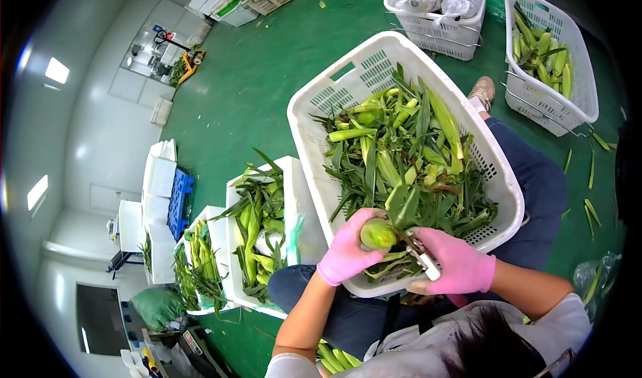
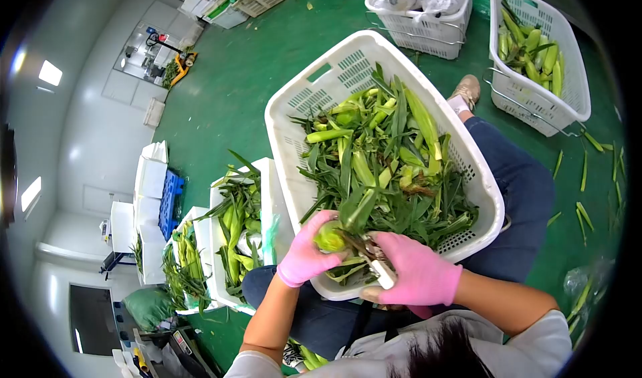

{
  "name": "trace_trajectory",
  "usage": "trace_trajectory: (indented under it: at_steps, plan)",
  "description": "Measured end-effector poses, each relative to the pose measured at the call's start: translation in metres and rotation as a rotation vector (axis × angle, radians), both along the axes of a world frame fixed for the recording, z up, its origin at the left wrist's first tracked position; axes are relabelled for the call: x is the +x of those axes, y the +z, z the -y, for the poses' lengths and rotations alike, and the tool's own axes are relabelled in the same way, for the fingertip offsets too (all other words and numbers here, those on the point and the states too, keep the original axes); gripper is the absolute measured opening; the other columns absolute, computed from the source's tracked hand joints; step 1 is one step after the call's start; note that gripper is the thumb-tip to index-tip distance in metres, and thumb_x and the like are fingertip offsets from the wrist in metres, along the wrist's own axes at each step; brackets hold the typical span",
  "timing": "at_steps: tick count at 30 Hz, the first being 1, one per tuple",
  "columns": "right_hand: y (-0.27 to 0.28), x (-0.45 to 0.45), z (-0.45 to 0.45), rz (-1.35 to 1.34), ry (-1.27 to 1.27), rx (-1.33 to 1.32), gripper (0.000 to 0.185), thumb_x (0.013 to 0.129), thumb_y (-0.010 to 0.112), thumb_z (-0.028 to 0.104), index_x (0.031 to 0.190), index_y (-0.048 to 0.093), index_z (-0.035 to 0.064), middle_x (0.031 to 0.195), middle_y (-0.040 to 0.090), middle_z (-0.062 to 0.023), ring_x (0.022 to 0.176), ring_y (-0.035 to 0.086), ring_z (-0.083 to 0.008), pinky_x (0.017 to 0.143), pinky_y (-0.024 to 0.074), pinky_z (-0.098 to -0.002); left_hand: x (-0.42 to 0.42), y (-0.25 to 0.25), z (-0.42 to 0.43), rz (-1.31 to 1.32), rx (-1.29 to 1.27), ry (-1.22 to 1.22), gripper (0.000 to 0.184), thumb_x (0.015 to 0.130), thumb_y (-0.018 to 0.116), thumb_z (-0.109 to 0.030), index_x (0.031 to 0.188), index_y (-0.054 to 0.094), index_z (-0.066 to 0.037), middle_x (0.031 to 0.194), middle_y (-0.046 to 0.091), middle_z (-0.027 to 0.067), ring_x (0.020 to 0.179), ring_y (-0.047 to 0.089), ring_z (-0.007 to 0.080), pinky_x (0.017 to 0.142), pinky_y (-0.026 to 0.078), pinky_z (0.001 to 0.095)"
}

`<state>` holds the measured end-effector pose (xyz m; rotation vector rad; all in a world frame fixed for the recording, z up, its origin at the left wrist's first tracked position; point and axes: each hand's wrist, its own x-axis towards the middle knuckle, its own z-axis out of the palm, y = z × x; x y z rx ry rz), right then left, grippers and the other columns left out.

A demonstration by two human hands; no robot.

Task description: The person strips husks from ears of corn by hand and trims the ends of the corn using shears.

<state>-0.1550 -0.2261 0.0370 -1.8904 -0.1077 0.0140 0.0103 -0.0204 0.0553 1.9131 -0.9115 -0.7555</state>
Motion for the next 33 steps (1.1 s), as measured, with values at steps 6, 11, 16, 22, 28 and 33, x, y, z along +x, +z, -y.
trace_trajectory:
  at_steps: [6, 11, 16, 22, 28, 33]
  plan:
    - [0.036, 0.001, 0.008, -0.55, -0.005, 0.456, 0.036, 0.083, 0.078, 0.019, 0.112, 0.062, 0.0036, 0.084, 0.067, -0.006, 0.072, 0.064, -0.0121, 0.066, 0.053, -0.0292, 0.009, -0.015, -0.003, -0.062, -0.166, 0.036, 0.065, 0.075, 0.085, -0.007, 0.134, 0.056, -0.007, 0.126, 0.063, 0.0102, 0.121, 0.059, 0.0223, 0.106, 0.047, 0.0374]
    - [-0.001, -0.016, -0.006, -0.471, -0.05, 0.802, 0.039, 0.089, 0.074, 0.012, 0.122, 0.055, 0.0032, 0.088, 0.061, 0.0007, 0.079, 0.057, -0.0068, 0.071, 0.0507, -0.0251, 0.011, -0.009, 0.002, -0.501, -0.659, 0.574, 0.06, 0.088, 0.08, -0.021, 0.138, 0.052, -0.005, 0.129, 0.061, 0.0144, 0.126, 0.057, 0.0271, 0.11, 0.046, 0.0423]
    - [-0.015, -0.008, -0.028, -0.539, -0.082, 0.662, 0.053, 0.092, 0.069, 0.009, 0.137, 0.044, 0.0025, 0.102, 0.061, -0.0049, 0.094, 0.058, -0.0112, 0.086, 0.0508, -0.0298, -0.004, -0.024, 0.004, -0.774, -1.073, 0.78, 0.062, 0.095, 0.072, -0.038, 0.137, 0.047, 0.0, 0.139, 0.055, 0.0174, 0.127, 0.056, 0.0355, 0.109, 0.05, 0.0549]
    - [-0.02, 0.033, -0.009, 0.073, -0.258, -0.166, 0.088, 0.067, 0.09, 0.026, 0.138, 0.046, -0.002, 0.121, 0.057, -0.0185, 0.111, 0.059, -0.0335, 0.096, 0.0501, -0.0401, -0.069, -0.042, 0.012, -0.913, -1.012, 0.941, 0.07, 0.096, 0.065, -0.052, 0.139, 0.047, 0.001, 0.143, 0.054, 0.0183, 0.13, 0.056, 0.0355, 0.11, 0.051, 0.0504]
    - [-0.027, 0.035, -0.009, -0.32, -0.092, 0.174, 0.046, 0.077, 0.081, 0.022, 0.111, 0.058, 0.0008, 0.086, 0.064, -0.0086, 0.075, 0.066, -0.0216, 0.067, 0.0544, -0.0345, -0.057, -0.048, -0.012, -1.09, -0.985, 1.039, 0.068, 0.095, 0.065, -0.055, 0.137, 0.049, -0.004, 0.136, 0.058, 0.0162, 0.121, 0.06, 0.0349, 0.105, 0.051, 0.0516]
    - [-0.016, 0.012, -0.023, -0.521, -0.006, 1.003, 0.031, 0.085, 0.071, 0.018, 0.11, 0.059, 0.0037, 0.079, 0.061, -0.0055, 0.07, 0.064, -0.0186, 0.059, 0.0525, -0.0307, -0.052, -0.024, -0.095, -0.945, -1.067, 1.099, 0.067, 0.091, 0.068, -0.06, 0.134, 0.049, -0.012, 0.117, 0.062, 0.0129, 0.112, 0.059, 0.0338, 0.104, 0.046, 0.0573]
